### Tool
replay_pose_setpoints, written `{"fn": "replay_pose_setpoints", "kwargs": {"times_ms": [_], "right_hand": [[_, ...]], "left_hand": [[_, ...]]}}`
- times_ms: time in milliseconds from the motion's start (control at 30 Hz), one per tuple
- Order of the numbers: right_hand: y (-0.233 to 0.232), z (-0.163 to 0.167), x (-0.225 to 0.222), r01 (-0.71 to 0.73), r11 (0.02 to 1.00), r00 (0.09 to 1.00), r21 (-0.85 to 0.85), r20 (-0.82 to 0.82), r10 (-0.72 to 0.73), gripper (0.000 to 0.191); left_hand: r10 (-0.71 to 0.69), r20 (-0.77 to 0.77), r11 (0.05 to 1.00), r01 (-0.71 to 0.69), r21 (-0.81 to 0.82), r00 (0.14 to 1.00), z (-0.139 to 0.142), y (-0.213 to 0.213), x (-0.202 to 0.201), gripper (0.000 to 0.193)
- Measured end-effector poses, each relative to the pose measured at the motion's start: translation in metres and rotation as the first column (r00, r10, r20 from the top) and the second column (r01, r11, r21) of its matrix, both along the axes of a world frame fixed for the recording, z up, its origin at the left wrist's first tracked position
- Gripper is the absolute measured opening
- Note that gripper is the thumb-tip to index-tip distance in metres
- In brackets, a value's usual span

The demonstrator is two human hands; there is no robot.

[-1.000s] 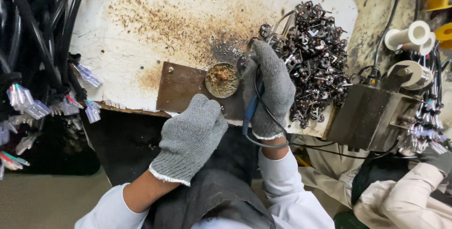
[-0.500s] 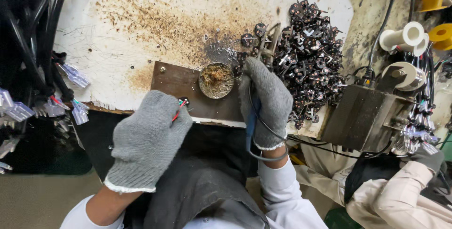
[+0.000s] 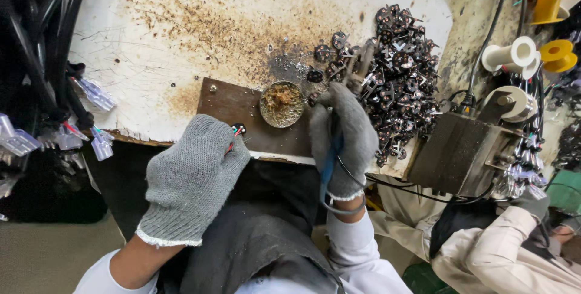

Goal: The person solders colored wires onto small metal plug components at a workbench, holding a wire in one hand and a soldering iron in the other, dipping wires into a flux bowl, and placing finished assemblies with a pile of completed parts.

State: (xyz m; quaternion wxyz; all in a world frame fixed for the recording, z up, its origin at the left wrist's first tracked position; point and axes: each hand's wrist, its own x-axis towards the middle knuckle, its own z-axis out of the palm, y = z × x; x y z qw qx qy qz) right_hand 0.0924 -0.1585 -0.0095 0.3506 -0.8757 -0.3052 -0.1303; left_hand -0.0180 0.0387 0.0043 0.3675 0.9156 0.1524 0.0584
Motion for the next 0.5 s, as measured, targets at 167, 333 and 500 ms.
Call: {"fn": "replay_pose_setpoints", "kwargs": {"times_ms": [167, 333, 500], "right_hand": [[0.001, -0.006, -0.026, 0.069, 0.991, 0.991, 0.118, -0.126, -0.054, 0.038], [0.016, 0.005, -0.061, 0.074, 0.978, 0.981, -0.195, -0.165, -0.107, 0.027], [0.006, 0.005, -0.063, 0.117, 0.993, 0.981, 0.017, -0.161, -0.113, 0.018]], "left_hand": [[0.002, 0.068, 0.998, 0.002, -0.064, 0.998, -0.001, 0.0, -0.001, 0.015], [0.011, 0.05, 0.991, -0.005, -0.136, 0.999, 0.004, -0.001, 0.001, 0.014], [-0.027, 0.075, 0.998, 0.03, -0.049, 0.997, 0.001, -0.002, 0.004, 0.016]]}}
